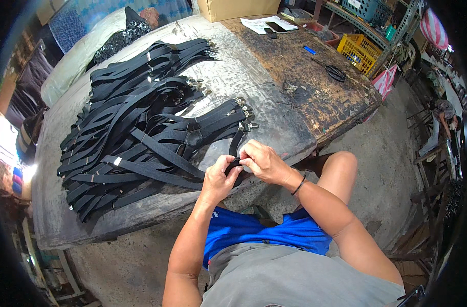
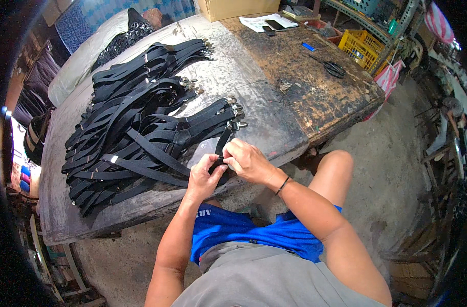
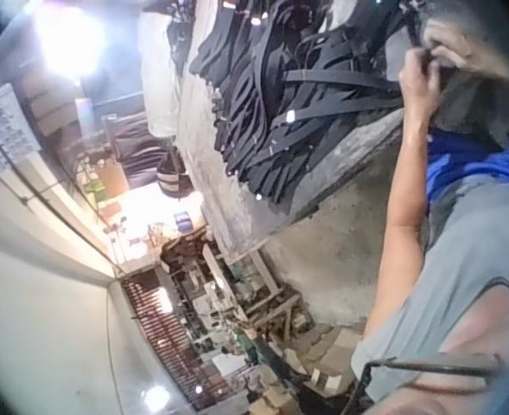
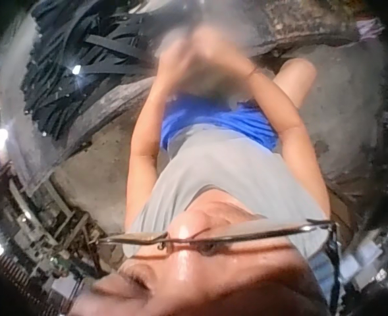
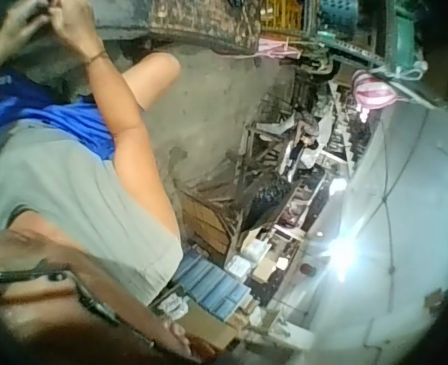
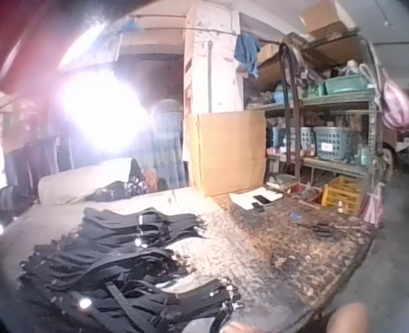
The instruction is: The person attaches metal clips onto elastic suspender straps by hand, assembling each suspender on a table.
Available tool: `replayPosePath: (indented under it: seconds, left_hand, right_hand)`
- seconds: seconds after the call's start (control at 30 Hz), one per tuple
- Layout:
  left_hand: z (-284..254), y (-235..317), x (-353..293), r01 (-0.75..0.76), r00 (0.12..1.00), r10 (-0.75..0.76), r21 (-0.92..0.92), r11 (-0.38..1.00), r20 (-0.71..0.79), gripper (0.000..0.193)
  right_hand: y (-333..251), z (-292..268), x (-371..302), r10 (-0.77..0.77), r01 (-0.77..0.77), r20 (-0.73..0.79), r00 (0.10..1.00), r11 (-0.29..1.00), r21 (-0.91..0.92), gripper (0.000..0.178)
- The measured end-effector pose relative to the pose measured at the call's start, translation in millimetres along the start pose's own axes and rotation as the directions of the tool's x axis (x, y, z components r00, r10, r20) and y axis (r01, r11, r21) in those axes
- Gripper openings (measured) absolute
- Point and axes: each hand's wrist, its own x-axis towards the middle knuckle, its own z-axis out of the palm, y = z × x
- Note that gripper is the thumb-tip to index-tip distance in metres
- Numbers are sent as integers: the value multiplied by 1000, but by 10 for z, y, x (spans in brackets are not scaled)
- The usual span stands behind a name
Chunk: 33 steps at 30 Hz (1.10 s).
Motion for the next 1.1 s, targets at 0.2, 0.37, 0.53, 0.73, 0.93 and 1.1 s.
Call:
replayPosePath:
  seconds: [0.2,0.37,0.53,0.73,0.93,1.1]
  left_hand:
    - [-1,-31,11,81,995,-71,-152,985,71,25]
    - [-14,-70,10,108,992,-96,-150,983,82,27]
    - [-33,-10,30,109,991,-99,-112,988,93,27]
    - [-28,46,30,83,995,-77,-100,991,60,26]
    - [-19,33,23,55,998,-52,-62,997,41,25]
    - [-8,37,10,44,999,-43,-45,998,29,25]
  right_hand:
    - [55,-38,-114,195,-224,125,973,927,300,13]
    - [67,-143,-278,94,-126,136,986,960,249,9]
    - [0,-98,-236,74,-65,-36,997,975,210,7]
    - [21,124,-118,28,-6,-164,986,991,133,14]
    - [9,146,-104,6,0,-180,984,1000,32,14]
    - [-26,59,-60,1,-2,-83,997,1000,-11,10]
